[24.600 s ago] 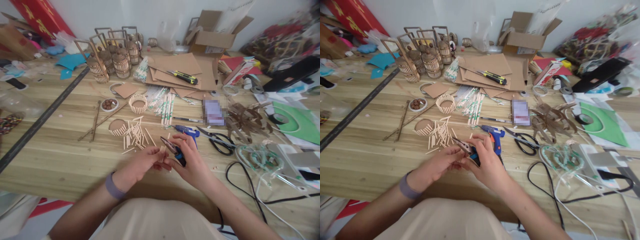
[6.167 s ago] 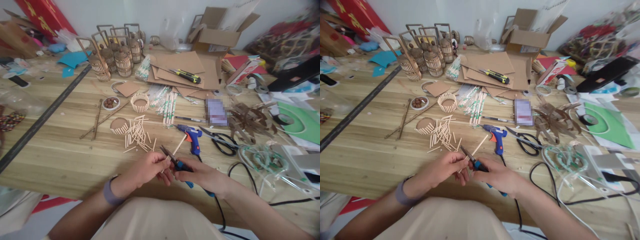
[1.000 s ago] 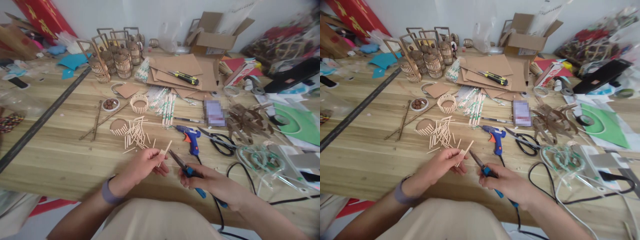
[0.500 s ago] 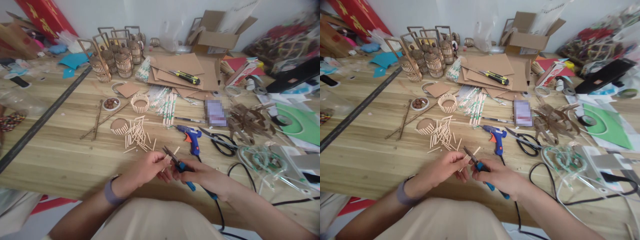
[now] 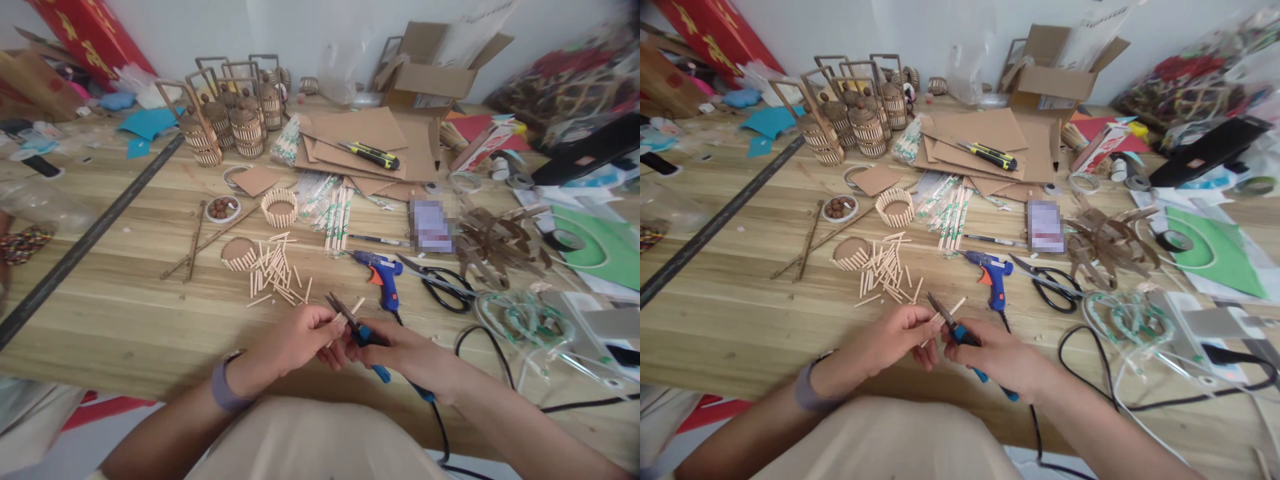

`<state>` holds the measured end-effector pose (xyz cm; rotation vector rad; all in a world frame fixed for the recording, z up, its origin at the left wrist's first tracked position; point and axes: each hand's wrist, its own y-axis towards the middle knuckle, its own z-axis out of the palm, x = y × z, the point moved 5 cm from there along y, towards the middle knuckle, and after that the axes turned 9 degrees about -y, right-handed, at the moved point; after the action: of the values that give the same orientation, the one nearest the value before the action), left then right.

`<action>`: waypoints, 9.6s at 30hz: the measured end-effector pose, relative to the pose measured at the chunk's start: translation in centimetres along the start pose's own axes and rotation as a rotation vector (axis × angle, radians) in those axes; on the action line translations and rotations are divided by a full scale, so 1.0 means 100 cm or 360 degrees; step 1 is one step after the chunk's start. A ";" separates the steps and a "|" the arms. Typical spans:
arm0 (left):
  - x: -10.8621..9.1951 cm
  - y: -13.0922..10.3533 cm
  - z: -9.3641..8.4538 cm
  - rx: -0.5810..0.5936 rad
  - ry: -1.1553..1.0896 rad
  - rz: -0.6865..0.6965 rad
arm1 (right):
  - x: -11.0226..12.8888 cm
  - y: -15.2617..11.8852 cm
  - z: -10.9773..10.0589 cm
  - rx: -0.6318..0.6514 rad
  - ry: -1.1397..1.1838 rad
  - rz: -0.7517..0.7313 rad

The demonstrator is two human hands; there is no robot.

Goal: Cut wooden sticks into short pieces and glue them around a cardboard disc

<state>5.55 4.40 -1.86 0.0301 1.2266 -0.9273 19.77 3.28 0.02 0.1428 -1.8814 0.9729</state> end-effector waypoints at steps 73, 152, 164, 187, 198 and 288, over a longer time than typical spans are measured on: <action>-0.016 -0.005 -0.021 -0.0537 0.1182 0.0332 | 0.017 0.030 -0.016 -0.1114 -0.1145 -0.0332; -0.001 0.004 -0.091 -0.0554 0.2818 0.0907 | -0.157 -0.101 -0.095 -0.2241 -0.1196 0.0491; -0.003 0.000 -0.091 -0.0554 0.2756 0.0816 | -0.148 -0.095 -0.092 -0.2194 -0.1508 0.0519; 0.002 0.003 -0.100 -0.0555 0.2810 0.0910 | -0.117 -0.103 -0.058 -0.2129 -0.1788 0.0358; 0.003 0.004 -0.102 -0.0570 0.2782 0.1002 | -0.110 -0.078 -0.053 -0.2066 -0.2149 0.0514; -0.050 -0.025 -0.178 -0.1487 0.2189 0.0859 | -0.051 0.013 -0.065 -0.1520 -0.0486 -0.0491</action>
<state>-10.19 14.35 -3.51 0.2707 2.6344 0.3761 26.45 7.01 -3.47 0.0022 -2.3188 -0.2201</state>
